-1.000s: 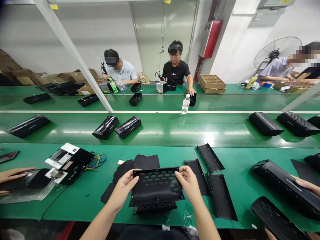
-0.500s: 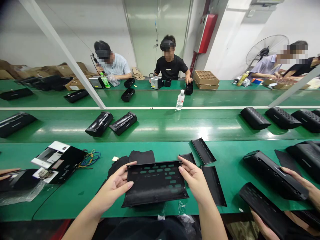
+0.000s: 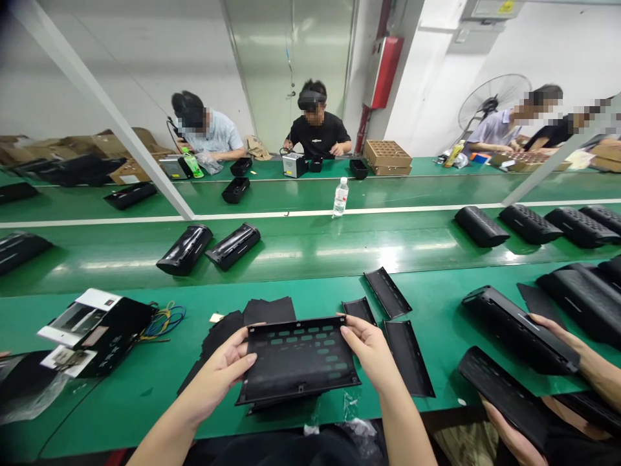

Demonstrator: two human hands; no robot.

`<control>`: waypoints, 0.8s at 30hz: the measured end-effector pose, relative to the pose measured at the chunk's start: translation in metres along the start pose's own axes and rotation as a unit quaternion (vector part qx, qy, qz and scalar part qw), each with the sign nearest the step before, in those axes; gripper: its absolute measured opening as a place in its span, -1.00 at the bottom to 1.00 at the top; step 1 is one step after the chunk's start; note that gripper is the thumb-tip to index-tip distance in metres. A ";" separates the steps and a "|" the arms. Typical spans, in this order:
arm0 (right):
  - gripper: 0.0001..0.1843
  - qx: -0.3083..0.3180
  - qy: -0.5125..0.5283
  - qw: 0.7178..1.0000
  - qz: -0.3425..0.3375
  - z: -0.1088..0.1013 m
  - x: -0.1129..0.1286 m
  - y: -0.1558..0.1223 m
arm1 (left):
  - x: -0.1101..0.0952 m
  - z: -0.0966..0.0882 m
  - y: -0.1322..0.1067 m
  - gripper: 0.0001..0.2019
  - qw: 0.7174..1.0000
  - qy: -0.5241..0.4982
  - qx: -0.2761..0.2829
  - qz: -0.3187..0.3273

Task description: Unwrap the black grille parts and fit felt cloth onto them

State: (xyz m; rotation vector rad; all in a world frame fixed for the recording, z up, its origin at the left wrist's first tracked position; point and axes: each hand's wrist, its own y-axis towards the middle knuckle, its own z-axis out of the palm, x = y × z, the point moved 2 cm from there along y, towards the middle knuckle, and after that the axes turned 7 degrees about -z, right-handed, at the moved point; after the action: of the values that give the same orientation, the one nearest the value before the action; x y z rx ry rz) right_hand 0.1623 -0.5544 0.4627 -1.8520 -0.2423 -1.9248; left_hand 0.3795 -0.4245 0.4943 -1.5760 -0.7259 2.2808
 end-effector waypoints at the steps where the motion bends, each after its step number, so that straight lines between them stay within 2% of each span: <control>1: -0.54 0.006 -0.009 1.000 -0.005 -0.001 0.000 0.000 | 0.001 -0.001 0.001 -0.39 1.000 0.002 0.003 -0.001; 5: -0.45 0.076 -0.079 0.994 -0.021 -0.008 0.003 -0.001 | 0.010 -0.008 0.008 -0.38 1.000 0.020 0.004 -0.004; 11: -0.64 0.133 -0.218 0.967 -0.025 -0.022 -0.002 0.005 | 0.028 -0.023 0.023 -0.31 0.998 0.046 -0.017 -0.037; 18: -0.66 0.163 -0.174 0.970 -0.048 -0.015 -0.019 0.019 | 0.031 -0.028 0.034 -0.27 0.996 -0.005 0.008 -0.089; 20: -0.64 0.148 -0.150 0.977 -0.023 -0.017 -0.037 0.024 | 0.029 -0.026 0.037 -0.28 0.995 -0.027 0.026 -0.090; 21: -0.62 0.120 -0.137 0.983 0.005 -0.022 -0.050 0.026 | 0.028 -0.024 0.038 -0.30 0.995 -0.035 0.029 -0.085; 23: -0.60 0.020 -0.132 0.988 0.079 -0.037 -0.082 0.024 | 0.025 -0.024 0.041 -0.35 0.996 -0.040 0.016 -0.074; 24: -0.60 -0.040 -0.148 0.980 0.125 -0.046 -0.099 0.021 | 0.024 -0.025 0.043 -0.37 0.997 -0.039 0.001 -0.069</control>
State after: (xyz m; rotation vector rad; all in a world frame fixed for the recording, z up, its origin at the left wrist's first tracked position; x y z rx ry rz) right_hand 0.1288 -0.5725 0.3579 -2.1094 -0.0213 -1.5097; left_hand 0.3959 -0.4428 0.4445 -1.3967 -0.8249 2.2510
